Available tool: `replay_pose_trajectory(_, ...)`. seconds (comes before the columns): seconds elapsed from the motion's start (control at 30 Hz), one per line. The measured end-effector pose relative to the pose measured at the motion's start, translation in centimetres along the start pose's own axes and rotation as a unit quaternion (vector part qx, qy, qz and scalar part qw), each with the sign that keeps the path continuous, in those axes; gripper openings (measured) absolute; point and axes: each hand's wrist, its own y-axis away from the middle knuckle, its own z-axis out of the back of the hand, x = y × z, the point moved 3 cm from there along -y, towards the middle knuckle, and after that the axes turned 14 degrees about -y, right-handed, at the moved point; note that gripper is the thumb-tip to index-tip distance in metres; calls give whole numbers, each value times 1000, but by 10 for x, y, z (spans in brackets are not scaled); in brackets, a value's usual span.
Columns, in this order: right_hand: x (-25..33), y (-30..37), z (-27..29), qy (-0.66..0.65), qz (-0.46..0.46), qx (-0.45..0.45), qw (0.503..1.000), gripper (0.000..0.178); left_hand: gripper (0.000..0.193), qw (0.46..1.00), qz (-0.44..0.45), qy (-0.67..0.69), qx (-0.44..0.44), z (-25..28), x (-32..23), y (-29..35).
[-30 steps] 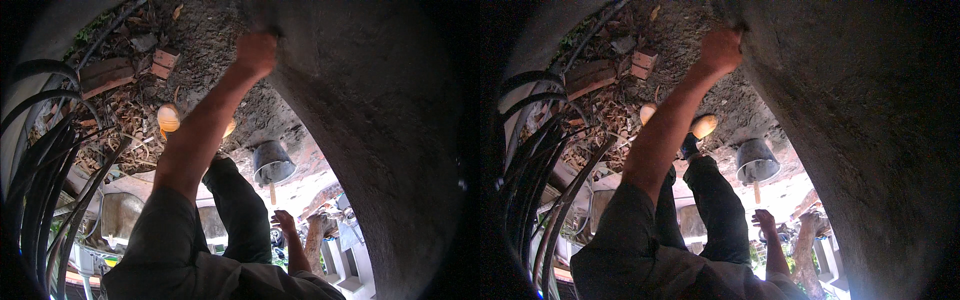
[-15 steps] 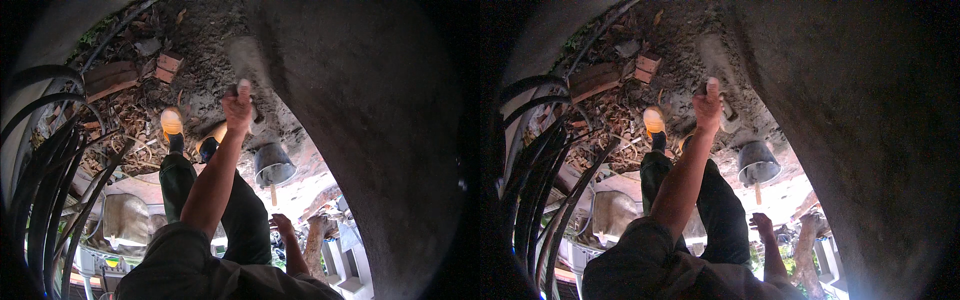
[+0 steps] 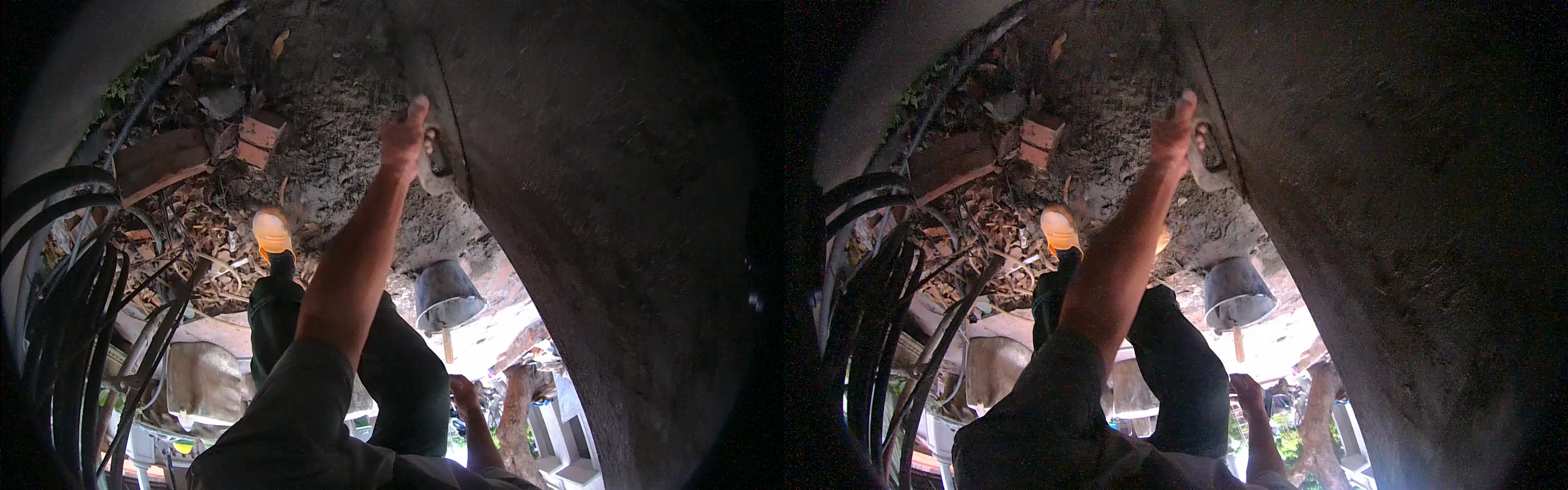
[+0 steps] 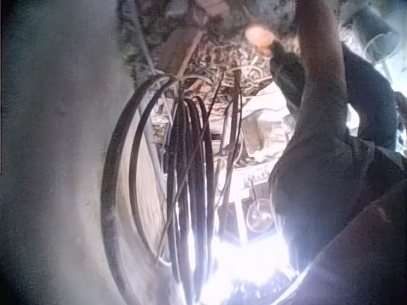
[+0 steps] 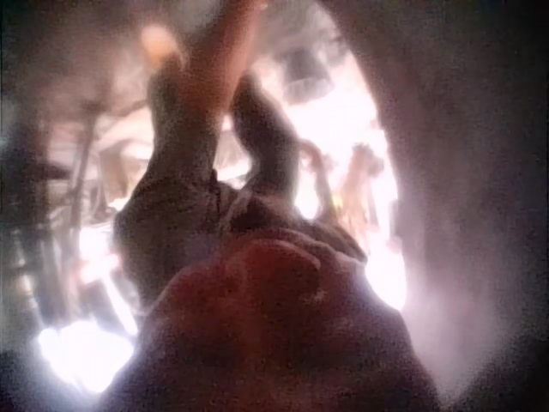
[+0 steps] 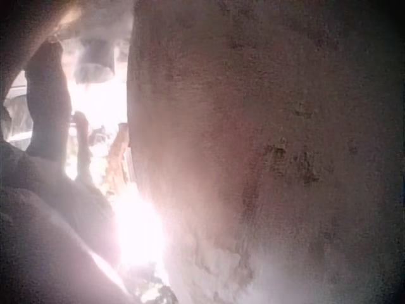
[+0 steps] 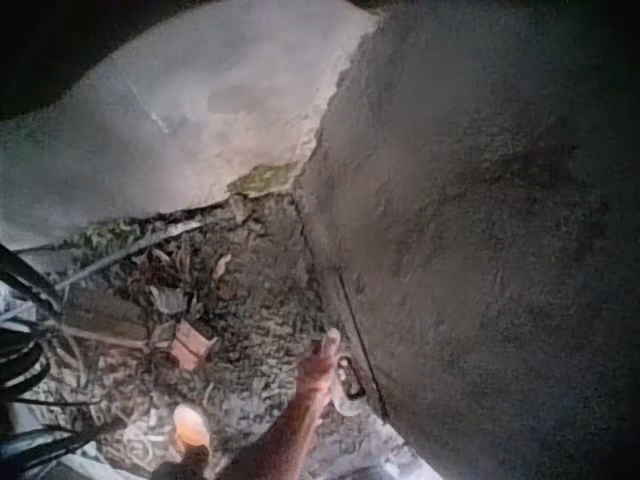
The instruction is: The person kneels and uses a trowel and bucket to apply and smooth cement plaster onto a vertical wall corner. They repeatedly scoop plaster from the bucket, spread it on the wall, and smooth the surface with the trowel.
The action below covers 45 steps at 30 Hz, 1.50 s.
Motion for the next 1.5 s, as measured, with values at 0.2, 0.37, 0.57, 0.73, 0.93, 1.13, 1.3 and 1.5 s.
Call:
replay_pose_trajectory(0.2, 10, -20, -7, 46, 93, 64, 993, 33, 53, 986, -152, -51, 36, 3, -130, -45)
replay_pose_trajectory(0.37, 19, -26, -7, 4, 84, 55, 995, 36, 57, 975, -205, -69, 54, 4, -158, -49)
replay_pose_trajectory(0.57, 11, -23, -8, -41, 55, 88, 994, 37, 57, 986, -148, -48, 59, -9, -102, 17)
replay_pose_trajectory(0.73, 6, -12, -6, -19, 45, 87, 995, 36, 48, 978, -179, -36, 104, -31, -103, 103)
replay_pose_trajectory(0.93, 12, 7, 8, -25, 60, 114, 991, 38, 48, 940, -273, -139, 148, -72, -131, 249)
replay_pose_trajectory(1.13, 2, 25, 24, -332, 151, 97, 926, 46, 53, 742, -611, -254, 109, -112, -175, 401)
replay_pose_trajectory(1.3, 28, 41, 28, -45, 117, 120, 985, 33, 36, 768, -557, -315, 0, -109, -194, 373)
replay_pose_trajectory(1.5, 17, 65, 21, -55, 98, 127, 985, 35, 24, 966, -207, -129, 89, -68, -140, 247)
